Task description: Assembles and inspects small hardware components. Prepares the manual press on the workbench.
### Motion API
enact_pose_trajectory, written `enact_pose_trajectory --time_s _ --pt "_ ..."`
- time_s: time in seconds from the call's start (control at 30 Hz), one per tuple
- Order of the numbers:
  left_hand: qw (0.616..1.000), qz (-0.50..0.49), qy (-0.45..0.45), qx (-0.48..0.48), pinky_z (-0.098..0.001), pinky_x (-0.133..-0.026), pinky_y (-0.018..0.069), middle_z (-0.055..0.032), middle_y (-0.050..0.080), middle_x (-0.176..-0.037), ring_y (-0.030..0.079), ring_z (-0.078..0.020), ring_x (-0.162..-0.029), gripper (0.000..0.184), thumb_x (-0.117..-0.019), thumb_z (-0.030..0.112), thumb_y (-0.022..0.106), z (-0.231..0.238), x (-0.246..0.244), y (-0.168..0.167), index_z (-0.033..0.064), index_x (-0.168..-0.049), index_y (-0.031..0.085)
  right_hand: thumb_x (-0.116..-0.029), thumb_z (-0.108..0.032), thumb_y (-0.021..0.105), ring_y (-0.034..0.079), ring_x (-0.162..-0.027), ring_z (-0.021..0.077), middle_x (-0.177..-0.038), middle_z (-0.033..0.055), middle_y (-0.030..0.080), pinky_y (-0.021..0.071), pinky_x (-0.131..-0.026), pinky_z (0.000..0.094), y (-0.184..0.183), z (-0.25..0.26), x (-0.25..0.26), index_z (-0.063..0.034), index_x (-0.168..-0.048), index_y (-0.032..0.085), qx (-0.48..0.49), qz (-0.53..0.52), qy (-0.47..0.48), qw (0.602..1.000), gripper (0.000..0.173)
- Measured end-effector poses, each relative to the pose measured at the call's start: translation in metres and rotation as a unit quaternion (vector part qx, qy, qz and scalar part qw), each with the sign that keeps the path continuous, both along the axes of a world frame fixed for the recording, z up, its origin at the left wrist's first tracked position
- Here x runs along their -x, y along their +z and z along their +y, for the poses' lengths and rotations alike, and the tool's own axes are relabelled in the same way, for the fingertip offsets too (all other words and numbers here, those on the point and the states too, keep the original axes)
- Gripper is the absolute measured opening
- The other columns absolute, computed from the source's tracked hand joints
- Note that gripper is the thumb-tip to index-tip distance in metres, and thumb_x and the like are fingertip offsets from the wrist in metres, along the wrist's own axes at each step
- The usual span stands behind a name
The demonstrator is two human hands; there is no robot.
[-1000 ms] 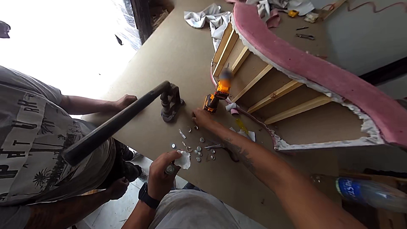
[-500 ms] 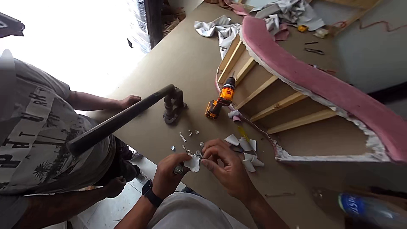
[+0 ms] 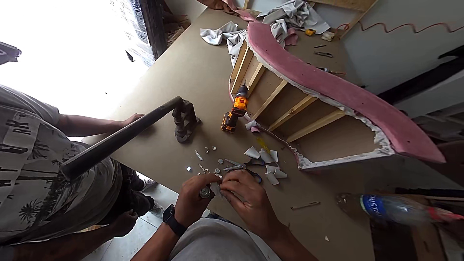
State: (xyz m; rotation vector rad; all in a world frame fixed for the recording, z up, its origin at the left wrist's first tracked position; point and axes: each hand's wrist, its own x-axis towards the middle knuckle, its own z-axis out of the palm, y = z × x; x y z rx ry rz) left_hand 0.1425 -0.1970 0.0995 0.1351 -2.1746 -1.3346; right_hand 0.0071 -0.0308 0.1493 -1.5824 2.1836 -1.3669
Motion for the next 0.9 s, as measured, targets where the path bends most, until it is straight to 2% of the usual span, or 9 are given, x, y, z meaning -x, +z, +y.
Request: enact_pose_trajectory --time_s 0.1,0.2,0.33,0.47,0.53,0.6,0.7,0.77,0.9 --pt "1.0 -0.003 0.0 0.001 -0.0325 -0.092 0.0616 0.0007 0.074 -0.114 0.071 -0.0101 -0.104 0.03 -0.0928 0.01 0.074 0.001 -0.003 0.0 0.0159 -0.122 0.072 -0.0957 -0.024 0.073 0.063 -0.113 0.0122 -0.113 -0.0042 0.069 0.0571 -0.095 0.0335 0.001 0.002 -0.006 -0.0222 -0.106 0.078 -0.016 0.0 -0.019 1.0 0.011" --pt "1.0 -0.002 -0.004 -0.004 -0.0321 -0.091 0.0617 0.0005 0.074 -0.114 0.071 -0.0103 -0.103 0.029 -0.0934 0.011 0.075 0.002 -0.006 0.001 0.0162 -0.122 0.073 -0.0959 -0.035 0.072 0.061 -0.106 0.0104 -0.118 -0.0034 0.063 0.0564 -0.086 0.031 0.003 0.004 -0.012 -0.0267 -0.11 0.078 -0.056 -0.001 -0.047 0.997 0.017" --pt "1.0 0.007 -0.01 -0.006 -0.0339 -0.093 0.0616 -0.0001 0.074 -0.116 0.071 -0.0118 -0.106 0.029 -0.0938 0.011 0.074 0.002 -0.007 0.002 0.0165 -0.122 0.073 -0.0977 -0.036 0.069 0.058 -0.122 0.0113 -0.128 -0.0038 0.063 0.0565 -0.097 0.0324 0.006 0.007 -0.015 -0.0253 -0.114 0.077 -0.075 -0.006 -0.042 0.996 0.021" --pt "1.0 0.018 -0.009 -0.007 -0.0348 -0.094 0.0618 -0.0014 0.074 -0.116 0.071 -0.0132 -0.107 0.03 -0.0927 0.009 0.075 0.002 -0.007 0.001 0.0152 -0.122 0.072 -0.0978 -0.031 0.069 0.061 -0.125 0.0144 -0.131 -0.0025 0.065 0.0599 -0.096 0.0338 0.005 0.008 -0.017 -0.0208 -0.114 0.076 -0.051 -0.021 -0.031 0.998 0.021" --pt "1.0 0.024 -0.002 -0.015 -0.0344 -0.093 0.062 -0.002 0.074 -0.116 0.071 -0.0131 -0.105 0.03 -0.0919 0.009 0.076 0.003 -0.007 -0.001 0.0143 -0.122 0.073 -0.0963 -0.034 0.071 0.054 -0.135 0.018 -0.133 -0.0041 0.066 0.0528 -0.109 0.0405 0.004 0.009 -0.017 -0.0208 -0.117 0.076 -0.045 -0.035 -0.027 0.998 0.025" --pt "0.999 0.035 0.004 -0.021 -0.0349 -0.093 0.0619 -0.0029 0.074 -0.115 0.071 -0.0138 -0.104 0.03 -0.0917 0.009 0.076 0.003 -0.006 -0.002 0.0134 -0.122 0.072 -0.0953 -0.036 0.071 0.049 -0.141 0.0221 -0.134 -0.0058 0.067 0.0467 -0.116 0.0462 0.003 0.009 -0.015 -0.021 -0.121 0.076 -0.034 -0.052 -0.018 0.998 0.03" --pt "0.998 0.053 0.007 -0.027 -0.0364 -0.093 0.0624 -0.0043 0.074 -0.116 0.072 -0.0158 -0.106 0.031 -0.0909 0.007 0.076 0.002 -0.006 -0.002 0.0125 -0.121 0.072 -0.0962 -0.03 0.069 0.05 -0.141 0.0271 -0.134 -0.0042 0.068 0.0464 -0.116 0.0507 0.001 0.011 -0.011 -0.0192 -0.124 0.074 -0.006 -0.054 -0.01 0.998 0.03" --pt "0.998 0.056 0.008 -0.029 -0.0363 -0.093 0.0624 -0.0047 0.074 -0.116 0.072 -0.016 -0.106 0.032 -0.0897 0.005 0.076 0.002 -0.004 -0.002 0.012 -0.121 0.072 -0.0971 -0.028 0.068 0.051 -0.14 0.0266 -0.134 -0.0048 0.068 0.0472 -0.115 0.0496 0.0 0.012 -0.01 -0.0206 -0.122 0.075 -0.003 -0.034 -0.016 0.999 0.027" --pt "0.998 0.06 -0.007 -0.037 -0.0384 -0.095 0.0625 -0.0052 0.074 -0.117 0.072 -0.0179 -0.108 0.031 -0.09 0.003 0.075 0.002 0.002 -0.001 0.0117 -0.12 0.073 -0.0973 -0.026 0.07 0.046 -0.144 0.0281 -0.144 -0.0013 0.062 0.047 -0.116 0.05 -0.002 0.009 -0.012 -0.0226 -0.118 0.078 -0.003 -0.021 -0.023 1.0 0.023"
